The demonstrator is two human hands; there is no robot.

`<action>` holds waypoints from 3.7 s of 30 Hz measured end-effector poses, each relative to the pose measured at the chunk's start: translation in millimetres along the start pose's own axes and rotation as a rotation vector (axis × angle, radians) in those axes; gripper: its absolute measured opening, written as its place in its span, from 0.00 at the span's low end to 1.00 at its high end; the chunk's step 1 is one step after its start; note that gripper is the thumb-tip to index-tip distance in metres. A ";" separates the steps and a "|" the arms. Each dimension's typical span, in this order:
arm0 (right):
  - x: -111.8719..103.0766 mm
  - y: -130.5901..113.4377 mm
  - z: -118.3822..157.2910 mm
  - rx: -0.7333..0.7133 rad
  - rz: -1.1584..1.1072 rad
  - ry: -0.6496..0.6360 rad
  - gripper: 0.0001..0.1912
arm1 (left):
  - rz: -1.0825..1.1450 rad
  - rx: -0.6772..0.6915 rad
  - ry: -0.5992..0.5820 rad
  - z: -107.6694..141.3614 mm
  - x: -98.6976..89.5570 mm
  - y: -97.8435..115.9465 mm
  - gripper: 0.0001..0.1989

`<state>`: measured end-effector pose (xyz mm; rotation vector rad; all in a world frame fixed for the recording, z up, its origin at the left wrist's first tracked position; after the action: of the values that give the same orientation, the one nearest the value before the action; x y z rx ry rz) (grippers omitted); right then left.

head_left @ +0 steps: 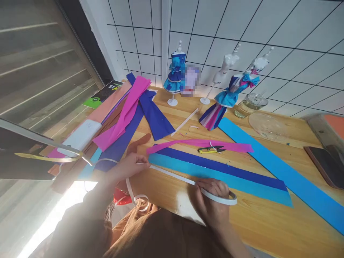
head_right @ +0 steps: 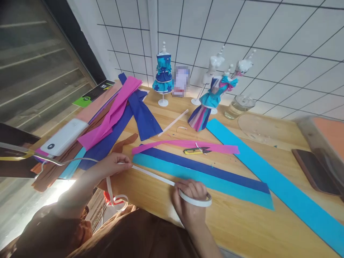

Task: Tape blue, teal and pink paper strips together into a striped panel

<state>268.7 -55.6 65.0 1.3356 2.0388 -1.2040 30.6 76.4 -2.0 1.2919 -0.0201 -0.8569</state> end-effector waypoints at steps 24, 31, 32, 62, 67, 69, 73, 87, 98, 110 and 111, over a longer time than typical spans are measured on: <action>28.2 3.4 -29.0 0.131 0.113 -0.108 0.07 | -0.089 -0.008 0.094 -16.3 -9.8 -17.2 0.13; 28.7 0.2 -27.7 0.130 0.101 -0.111 0.07 | -0.100 0.013 0.089 -16.5 -10.7 -16.1 0.12; 28.3 0.1 -27.2 0.127 0.102 -0.109 0.07 | -0.101 0.012 0.086 -16.7 -10.5 -16.6 0.12; 30.6 6.8 -24.4 0.174 0.117 -0.157 0.11 | -0.203 -0.002 0.138 -12.6 -13.7 -14.1 0.14; 31.9 8.6 -28.6 0.185 0.124 -0.192 0.13 | -0.208 -0.010 0.152 -12.2 -14.5 -13.8 0.13; 33.3 9.6 -29.2 0.194 0.167 -0.198 0.13 | -0.195 -0.012 0.152 -11.9 -14.2 -12.7 0.13; 35.3 9.3 -29.4 0.206 0.278 -0.190 0.14 | -0.193 -0.009 0.145 -11.4 -13.3 -10.2 0.12; 42.7 8.4 -26.0 0.210 0.323 -0.208 0.12 | -0.192 -0.020 0.143 -11.8 -13.0 -12.1 0.12; 46.8 5.0 -26.5 0.178 0.375 -0.201 0.11 | -0.211 0.001 0.134 -13.0 -12.9 -10.5 0.12; 53.2 1.3 -23.3 0.095 0.438 -0.166 0.11 | -0.469 -0.032 0.214 -5.8 -26.1 -7.7 0.08; 53.0 1.1 -23.2 0.090 0.441 -0.160 0.11 | -0.518 -0.059 0.229 -3.5 -29.2 -6.4 0.07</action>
<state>248.3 -8.4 38.6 1.5704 1.4918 -1.1627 8.3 95.6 4.3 1.3539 0.5374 -1.1296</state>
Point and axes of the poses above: each hand's wrist, its own z-axis away from the middle knuckle, its own x-axis out of the palm, y = z × x, the point moved 9 cm from there along -z, towards the middle knuckle, and after that the axes turned 11 degrees about x, right-handed, at the moved point
